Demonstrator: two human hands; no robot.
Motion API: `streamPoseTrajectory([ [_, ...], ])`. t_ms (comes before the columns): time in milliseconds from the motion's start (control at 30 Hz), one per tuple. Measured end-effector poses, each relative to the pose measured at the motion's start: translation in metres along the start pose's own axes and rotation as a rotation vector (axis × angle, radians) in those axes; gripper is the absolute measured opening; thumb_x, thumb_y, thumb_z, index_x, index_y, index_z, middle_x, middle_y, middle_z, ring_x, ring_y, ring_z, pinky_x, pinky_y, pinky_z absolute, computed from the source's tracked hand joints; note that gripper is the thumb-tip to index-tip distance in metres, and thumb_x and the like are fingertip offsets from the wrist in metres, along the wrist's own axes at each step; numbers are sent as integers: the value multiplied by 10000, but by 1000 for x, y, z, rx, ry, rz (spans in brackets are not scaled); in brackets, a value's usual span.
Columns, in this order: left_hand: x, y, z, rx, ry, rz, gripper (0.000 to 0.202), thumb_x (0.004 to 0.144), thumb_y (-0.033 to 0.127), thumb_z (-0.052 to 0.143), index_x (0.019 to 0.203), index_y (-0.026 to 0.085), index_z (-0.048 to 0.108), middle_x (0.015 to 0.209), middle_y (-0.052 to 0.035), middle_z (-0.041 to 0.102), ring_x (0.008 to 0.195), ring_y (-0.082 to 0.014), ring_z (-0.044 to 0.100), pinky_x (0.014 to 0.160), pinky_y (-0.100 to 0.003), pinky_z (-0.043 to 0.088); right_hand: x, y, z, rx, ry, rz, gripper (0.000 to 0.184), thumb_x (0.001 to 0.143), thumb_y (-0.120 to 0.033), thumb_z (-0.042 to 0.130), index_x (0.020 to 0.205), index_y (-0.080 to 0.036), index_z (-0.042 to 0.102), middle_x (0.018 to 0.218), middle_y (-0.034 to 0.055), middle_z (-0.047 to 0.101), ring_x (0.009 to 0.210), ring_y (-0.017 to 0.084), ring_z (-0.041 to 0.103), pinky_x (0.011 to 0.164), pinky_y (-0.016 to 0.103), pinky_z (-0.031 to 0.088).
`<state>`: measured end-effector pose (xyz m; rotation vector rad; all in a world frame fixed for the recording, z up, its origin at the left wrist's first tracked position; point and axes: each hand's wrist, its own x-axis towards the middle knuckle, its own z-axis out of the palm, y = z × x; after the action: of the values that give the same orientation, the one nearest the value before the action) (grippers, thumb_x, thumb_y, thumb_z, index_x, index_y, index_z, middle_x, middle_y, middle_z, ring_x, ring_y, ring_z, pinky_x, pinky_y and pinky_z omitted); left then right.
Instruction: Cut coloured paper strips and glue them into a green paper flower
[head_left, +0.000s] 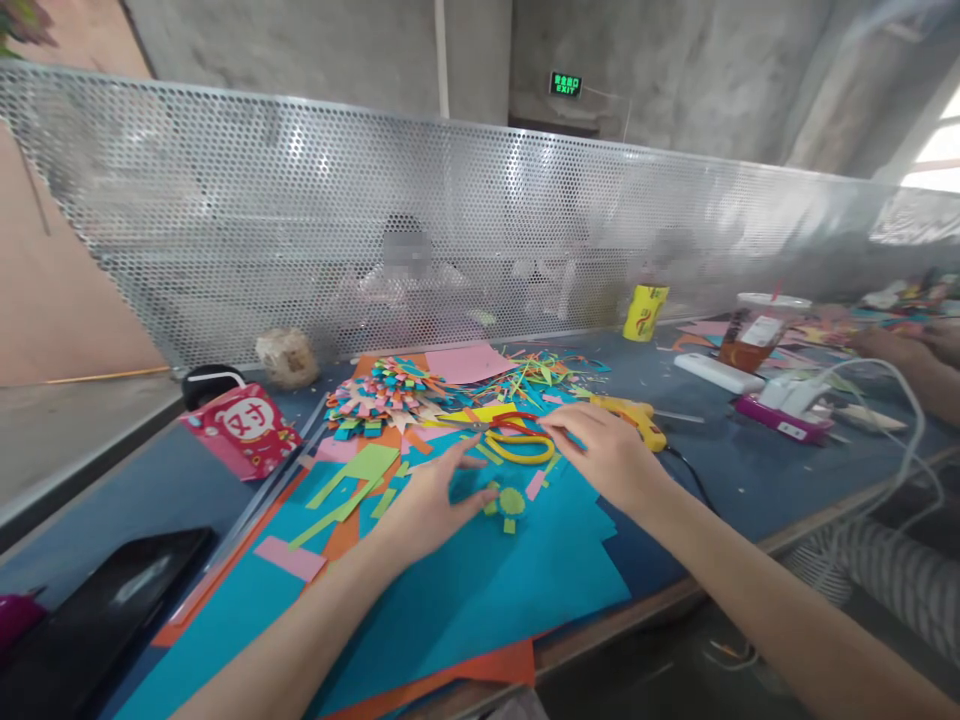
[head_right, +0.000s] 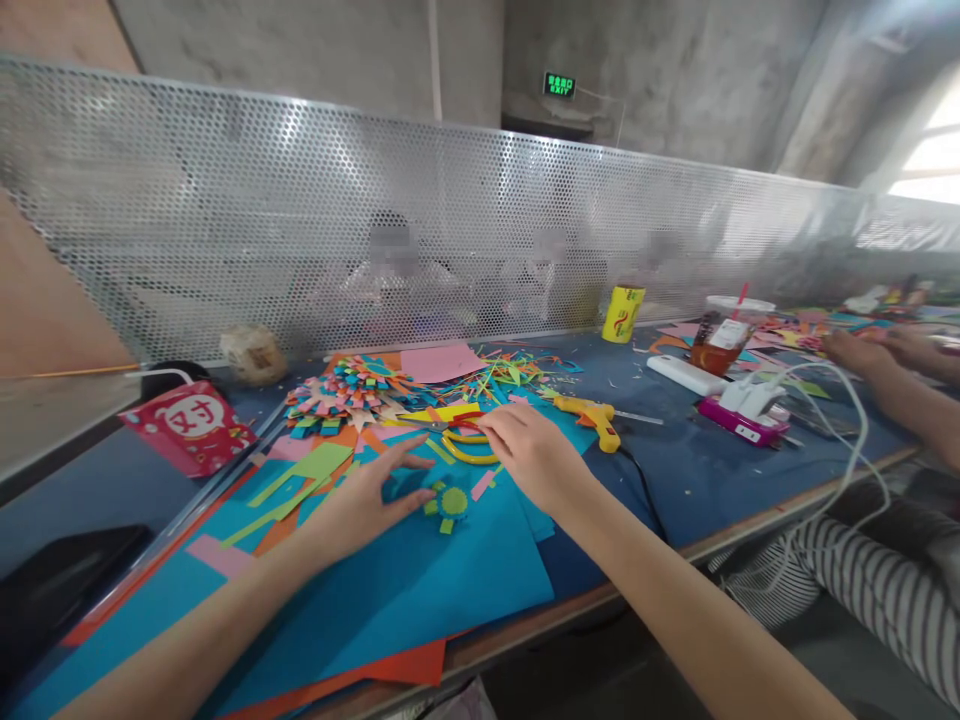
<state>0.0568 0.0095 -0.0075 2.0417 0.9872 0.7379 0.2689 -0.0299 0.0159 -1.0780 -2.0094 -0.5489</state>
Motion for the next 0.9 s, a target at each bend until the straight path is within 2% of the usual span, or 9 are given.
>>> streamPoseTrajectory([
  [100, 0, -2, 12, 318, 60, 45, 608, 678, 402, 596, 1236, 255, 403, 1082, -53, 604, 1080, -308, 447, 926, -501, 238, -5, -1, 3, 56, -149, 120, 111, 804, -112, 484, 775, -152, 583, 789, 68, 639, 766, 170, 597, 686, 298, 500],
  [267, 1, 2, 16, 315, 18, 5, 574, 646, 300, 629, 1181, 225, 434, 964, -41, 616, 976, -257, 502, 897, -449, 293, -15, -7, 10, 92, -395, 290, 85, 770, -110, 518, 716, -163, 556, 776, 62, 619, 775, 196, 577, 673, 323, 477],
  [333, 1, 2, 14, 217, 27, -5, 582, 623, 267, 639, 1163, 199, 430, 905, -40, 597, 905, -225, 531, 848, -397, 357, -17, -8, 13, 176, -420, 323, 98, 753, -88, 515, 711, -168, 553, 800, 63, 618, 801, 194, 575, 704, 328, 470],
  [433, 3, 0, 9, 18, 20, -22, 594, 618, 213, 620, 1166, 180, 392, 880, -40, 568, 832, -191, 561, 726, -322, 430, -18, -8, 16, 451, -417, 405, 95, 709, -85, 550, 686, -177, 545, 878, 61, 619, 844, 169, 583, 734, 287, 476],
  [533, 2, 0, 7, -1, 42, -49, 698, 577, 247, 667, 1202, 185, 361, 993, -74, 562, 896, -216, 555, 738, -340, 432, -17, -9, 17, 648, -414, 496, 92, 691, -125, 579, 644, -179, 522, 918, 68, 620, 873, 161, 590, 728, 259, 484],
  [600, 0, 1, 7, 120, 65, -41, 735, 534, 283, 710, 1195, 202, 399, 1020, -74, 579, 974, -255, 521, 844, -400, 374, -16, -11, 18, 640, -444, 490, 103, 687, -125, 580, 626, -178, 516, 913, 66, 626, 847, 161, 596, 720, 265, 480],
  [667, -2, 2, 7, 213, 51, -24, 676, 527, 272, 717, 1150, 214, 461, 945, -53, 613, 970, -269, 518, 886, -430, 331, -16, -14, 18, 597, -502, 456, 91, 684, -115, 579, 638, -176, 532, 884, 53, 633, 783, 151, 599, 697, 263, 473],
  [767, -2, 4, 7, 211, 18, 13, 567, 554, 224, 690, 1088, 201, 502, 811, -22, 599, 816, -222, 555, 779, -370, 402, -17, -21, 18, 551, -571, 422, 96, 674, -121, 604, 738, -185, 571, 824, 26, 632, 746, 144, 587, 684, 255, 456],
  [900, 0, 3, 6, 19, 1, -3, 546, 563, 192, 674, 1071, 185, 474, 786, 1, 526, 697, -149, 538, 623, -272, 436, -16, -28, 20, 594, -565, 475, 155, 657, -199, 657, 778, -188, 560, 765, 5, 613, 715, 135, 567, 652, 235, 445],
])
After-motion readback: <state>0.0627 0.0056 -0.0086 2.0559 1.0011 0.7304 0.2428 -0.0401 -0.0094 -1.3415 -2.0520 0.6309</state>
